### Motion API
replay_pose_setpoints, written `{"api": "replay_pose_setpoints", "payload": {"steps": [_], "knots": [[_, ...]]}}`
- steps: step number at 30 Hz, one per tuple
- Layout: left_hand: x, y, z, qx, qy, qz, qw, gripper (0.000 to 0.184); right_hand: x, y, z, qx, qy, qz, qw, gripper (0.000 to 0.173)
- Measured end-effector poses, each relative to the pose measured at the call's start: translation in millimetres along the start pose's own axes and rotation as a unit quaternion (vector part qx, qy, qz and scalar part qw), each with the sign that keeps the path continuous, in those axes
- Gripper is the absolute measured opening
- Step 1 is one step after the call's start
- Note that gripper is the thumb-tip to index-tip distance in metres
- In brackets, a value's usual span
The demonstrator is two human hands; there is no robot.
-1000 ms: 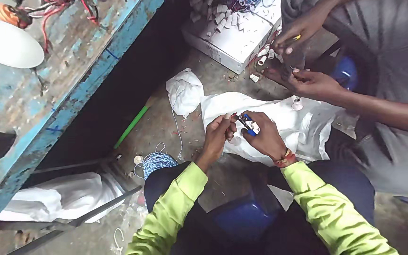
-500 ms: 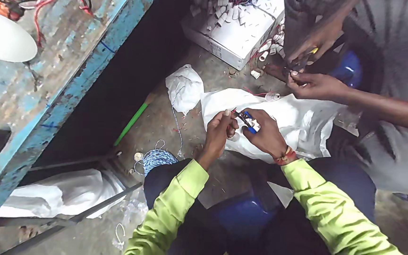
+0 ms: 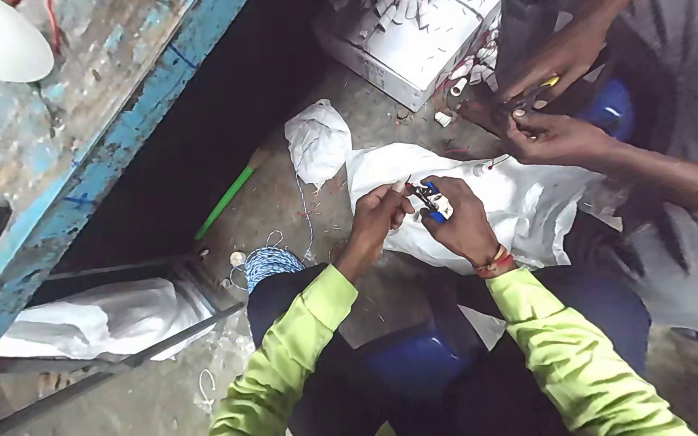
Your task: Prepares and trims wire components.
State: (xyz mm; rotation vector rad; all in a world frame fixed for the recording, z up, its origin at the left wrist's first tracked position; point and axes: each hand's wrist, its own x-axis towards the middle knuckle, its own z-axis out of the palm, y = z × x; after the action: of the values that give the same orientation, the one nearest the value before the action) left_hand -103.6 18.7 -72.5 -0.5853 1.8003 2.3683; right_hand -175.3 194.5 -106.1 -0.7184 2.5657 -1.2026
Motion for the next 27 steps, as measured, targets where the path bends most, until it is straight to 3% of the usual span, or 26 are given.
{"api": "replay_pose_setpoints", "payload": {"steps": [4, 10, 13, 15, 17, 19, 20, 21, 22, 23, 25, 27], "knots": [[-6.3, -0.7, -1.3, 0.013, -0.004, 0.004, 1.0, 0.031, -2.2, 0.9, 0.9, -0.023, 0.009, -0.007, 1.0, 0.054], [-8.7, -1.5, 0.3, 0.04, 0.015, 0.007, 0.999, 0.027, -3.9, -7.8, -3.0, -0.091, 0.005, 0.027, 0.995, 0.029], [-7.3, -7.0, -0.2, 0.05, 0.046, 0.031, 0.997, 0.024, -6.1, -13.9, -2.4, 0.043, -0.058, 0.09, 0.993, 0.012], [-4.6, -4.4, 2.3, 0.036, 0.062, 0.045, 0.996, 0.022, -6.9, -17.6, 0.3, 0.264, -0.142, 0.181, 0.937, 0.009], [-5.6, -2.5, 4.0, 0.023, 0.072, 0.042, 0.996, 0.021, -8.6, -24.5, 6.8, 0.481, -0.167, 0.286, 0.812, 0.014], [-10.6, -6.3, 5.2, 0.029, 0.07, 0.068, 0.995, 0.022, -3.6, -20.1, 1.9, 0.628, -0.091, 0.366, 0.681, 0.015], [-15.3, -10.2, 6.8, 0.032, 0.063, 0.096, 0.993, 0.022, 4.5, -6.4, -7.9, 0.671, -0.026, 0.38, 0.635, 0.015], [-22.4, -14.5, 8.2, 0.031, 0.06, 0.12, 0.99, 0.021, 11.7, 5.7, -17.7, 0.683, 0.033, 0.384, 0.62, 0.012], [-24.6, -17.6, 7.8, 0.027, 0.064, 0.135, 0.988, 0.021, 19.6, 11.3, -24.0, 0.655, 0.061, 0.383, 0.649, 0.011], [-23.3, -19.5, 5.4, 0.03, 0.068, 0.136, 0.988, 0.021, 21.9, 11.9, -24.4, 0.591, 0.054, 0.375, 0.712, 0.01], [-21.8, -21.7, 3.0, 0.043, 0.063, 0.117, 0.99, 0.021, 7.0, 6.4, -16.4, 0.435, -0.02, 0.334, 0.836, 0.024], [-17.0, -14.7, 1.2, 0.084, 0.052, 0.114, 0.989, 0.022, -3.8, -0.3, -3.8, 0.297, -0.069, 0.227, 0.925, 0.04]]}}
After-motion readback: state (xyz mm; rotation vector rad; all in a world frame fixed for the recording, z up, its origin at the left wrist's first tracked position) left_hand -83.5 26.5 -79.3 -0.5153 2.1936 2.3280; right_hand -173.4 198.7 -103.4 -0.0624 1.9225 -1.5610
